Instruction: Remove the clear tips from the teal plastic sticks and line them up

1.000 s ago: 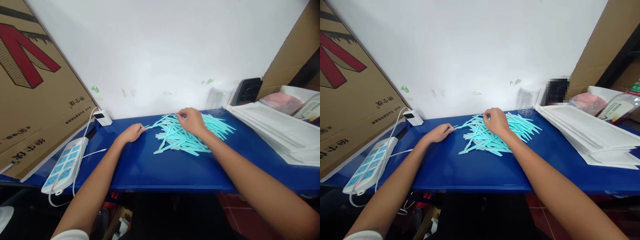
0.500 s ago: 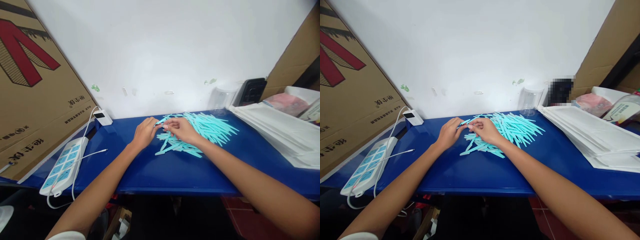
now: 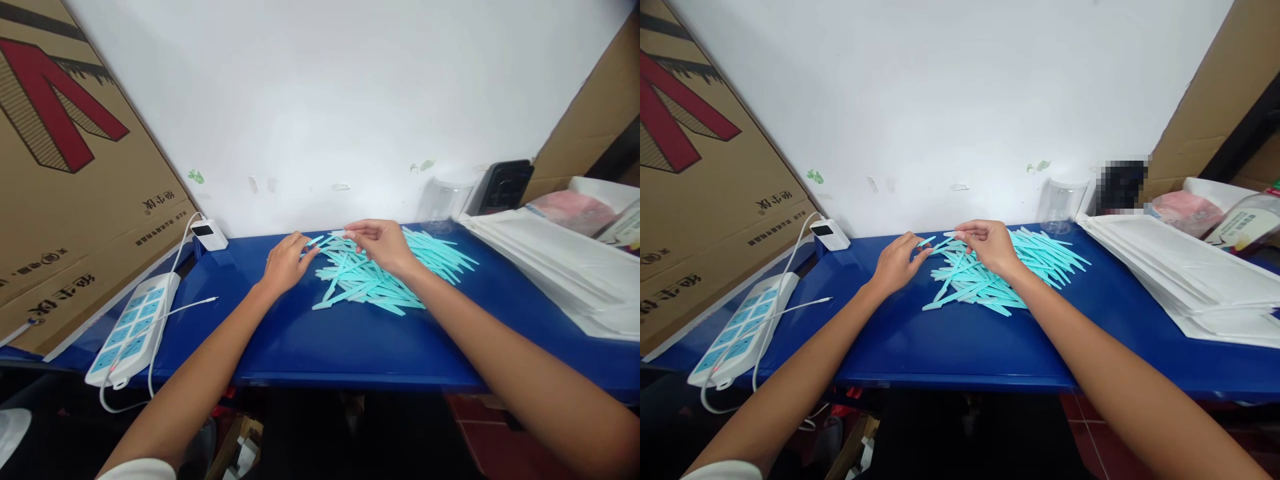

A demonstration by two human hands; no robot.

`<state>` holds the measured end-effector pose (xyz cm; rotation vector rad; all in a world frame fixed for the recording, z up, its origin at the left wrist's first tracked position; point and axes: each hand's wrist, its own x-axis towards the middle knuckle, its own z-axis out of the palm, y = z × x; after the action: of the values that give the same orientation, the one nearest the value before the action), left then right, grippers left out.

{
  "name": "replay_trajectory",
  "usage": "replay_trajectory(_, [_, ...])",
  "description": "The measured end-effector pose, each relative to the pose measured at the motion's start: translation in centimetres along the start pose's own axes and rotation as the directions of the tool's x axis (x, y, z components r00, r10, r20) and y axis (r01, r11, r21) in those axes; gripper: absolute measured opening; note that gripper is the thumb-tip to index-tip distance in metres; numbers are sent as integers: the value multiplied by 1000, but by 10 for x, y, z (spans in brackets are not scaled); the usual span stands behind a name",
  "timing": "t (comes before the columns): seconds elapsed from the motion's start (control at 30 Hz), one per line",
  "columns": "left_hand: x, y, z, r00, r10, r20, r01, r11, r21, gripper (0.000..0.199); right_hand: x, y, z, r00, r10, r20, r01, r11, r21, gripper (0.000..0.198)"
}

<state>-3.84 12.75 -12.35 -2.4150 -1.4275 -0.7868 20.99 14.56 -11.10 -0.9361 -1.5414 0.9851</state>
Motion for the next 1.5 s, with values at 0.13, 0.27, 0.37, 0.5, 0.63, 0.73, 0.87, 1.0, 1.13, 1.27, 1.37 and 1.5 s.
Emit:
replay_trajectory(0.13, [0,2,0,1000,3,12,-3,1000,-19,33,0,0,1,1000,-22,12,22,1000,9,45])
replay_trajectory(0.27, [0,6,0,999,24,21,-24,999,-24,35,0,1,1,999,-29,32,29,1000,9,44])
replay_trajectory(0.37, [0,6,0,999,33,28,-33,999,-22,36,0,1,1,999,-31,34,32,999,-12,43])
replay_trajectory(0.5, [1,7,0,999,20,30,-19,999,-40,34,-1,2,0,998,-42,46,44,997,-60,39])
replay_trajectory(0.63, [1,9,0,1000,-26,-8,24,988,-150,31,-3,2,0,994,-46,96,52,996,-71,35])
replay_trajectory(0.73, [1,14,2,998,-57,-24,46,947,-317,31,-5,0,2,988,-16,153,27,997,-71,35])
replay_trajectory(0.87, [0,23,7,998,-69,-2,59,869,-491,32,-8,-2,10,981,16,193,-10,999,-33,41])
replay_trajectory(1.0, [-1,30,13,987,-161,-15,120,795,-595,34,-11,-1,16,976,53,210,-71,994,79,48])
replay_trajectory(1.13, [-1,31,12,981,-192,-11,150,799,-583,34,-12,2,18,976,56,210,-83,989,120,40])
replay_trajectory(1.27, [0,29,4,987,-158,-29,134,910,-393,34,-8,1,12,974,39,222,-69,989,130,38])
replay_trajectory(1.37, [0,25,-1,989,-131,-70,111,965,-237,31,-5,-1,5,964,-4,267,-12,998,60,38])
replay_trajectory(1.5, [0,19,-2,993,-106,-55,95,981,-169,24,-4,0,2,973,-107,204,131,986,-107,38])
